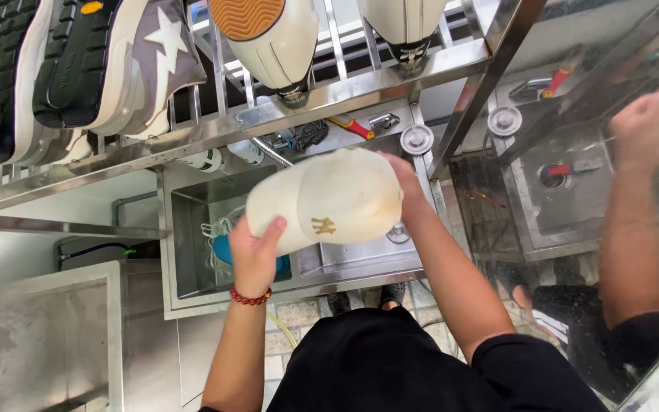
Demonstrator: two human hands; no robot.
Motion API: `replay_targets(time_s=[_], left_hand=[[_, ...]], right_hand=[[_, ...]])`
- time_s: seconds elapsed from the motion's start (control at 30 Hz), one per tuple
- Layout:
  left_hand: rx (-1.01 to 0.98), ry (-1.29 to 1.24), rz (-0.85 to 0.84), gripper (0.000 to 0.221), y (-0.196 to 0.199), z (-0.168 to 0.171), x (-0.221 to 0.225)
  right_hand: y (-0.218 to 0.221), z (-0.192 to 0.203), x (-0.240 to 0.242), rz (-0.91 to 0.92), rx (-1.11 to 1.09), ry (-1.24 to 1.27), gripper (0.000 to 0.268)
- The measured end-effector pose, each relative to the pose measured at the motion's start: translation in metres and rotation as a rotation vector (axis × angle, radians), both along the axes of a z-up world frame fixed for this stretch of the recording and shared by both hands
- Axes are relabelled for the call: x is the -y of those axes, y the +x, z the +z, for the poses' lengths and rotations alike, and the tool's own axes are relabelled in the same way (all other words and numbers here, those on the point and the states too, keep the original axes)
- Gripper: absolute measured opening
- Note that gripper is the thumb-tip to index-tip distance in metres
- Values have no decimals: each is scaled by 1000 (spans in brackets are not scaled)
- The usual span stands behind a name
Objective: Hand-washing and vigorously brushing a white baseball cap in a service sink.
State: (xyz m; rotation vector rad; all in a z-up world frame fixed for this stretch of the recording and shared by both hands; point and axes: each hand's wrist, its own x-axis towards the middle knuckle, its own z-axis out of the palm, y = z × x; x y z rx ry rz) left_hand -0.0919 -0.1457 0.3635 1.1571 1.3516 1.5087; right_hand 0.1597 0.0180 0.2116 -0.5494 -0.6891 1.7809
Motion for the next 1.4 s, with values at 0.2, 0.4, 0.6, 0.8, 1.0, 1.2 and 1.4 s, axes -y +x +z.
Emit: replay_targets(time_s=[0.2, 0.4, 0.6, 0.8, 1.0, 1.2, 1.4], left_hand=[[-230, -393, 181, 26, -2, -188, -11], [352, -351, 187, 27, -17, -175, -1], [406, -90, 75, 32, -60, -40, 48], [255, -47, -41, 33, -110, -74, 34], [-354, -100, 54, 35, -113, -145, 38], [-214, -70, 50, 33, -148, -88, 65], [-9, 441, -50, 25, -151, 26, 121]], right_hand=[[-10, -243, 17, 139, 212, -833, 35], [-2, -228, 39, 248, 137, -632, 43], [30, -11, 55, 203, -38, -237, 43], [14, 15, 98, 210, -287, -220, 41], [-46, -203, 136, -252, 933, -332, 44], [-44, -32, 208, -217, 616, -332, 20], [-23, 139, 304, -203, 28, 308, 19]])
